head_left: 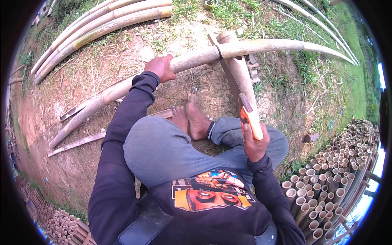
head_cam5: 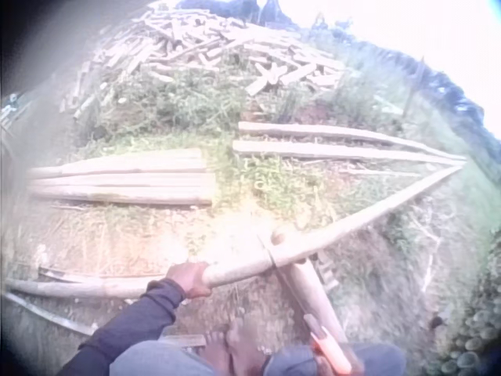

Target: The person sits on the ground and uses a hand saw to cut long bamboo poles into shorter segments. They repeatedly position the bamboo on a support, saw through it, and move the cut pieces aside.

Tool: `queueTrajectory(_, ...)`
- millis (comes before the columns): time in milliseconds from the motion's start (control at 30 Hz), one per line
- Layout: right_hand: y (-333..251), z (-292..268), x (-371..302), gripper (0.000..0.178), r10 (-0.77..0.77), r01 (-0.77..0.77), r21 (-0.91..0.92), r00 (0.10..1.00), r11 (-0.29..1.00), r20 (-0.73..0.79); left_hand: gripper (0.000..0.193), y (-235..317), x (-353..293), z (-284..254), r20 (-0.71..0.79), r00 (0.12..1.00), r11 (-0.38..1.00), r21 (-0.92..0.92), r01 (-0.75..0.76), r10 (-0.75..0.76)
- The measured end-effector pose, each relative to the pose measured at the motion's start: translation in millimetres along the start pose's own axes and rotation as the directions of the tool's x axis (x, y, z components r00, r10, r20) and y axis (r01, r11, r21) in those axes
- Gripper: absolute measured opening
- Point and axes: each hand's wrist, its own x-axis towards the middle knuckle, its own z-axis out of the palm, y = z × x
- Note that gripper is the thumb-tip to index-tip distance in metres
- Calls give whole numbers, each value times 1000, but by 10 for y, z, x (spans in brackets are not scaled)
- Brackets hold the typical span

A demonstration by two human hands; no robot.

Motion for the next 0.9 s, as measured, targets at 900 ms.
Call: queueTrajectory(900,-203,68,981,17,121,-143,264,988,954,99,67,68,-268,-88,-17,999,998,-44,-34,33)
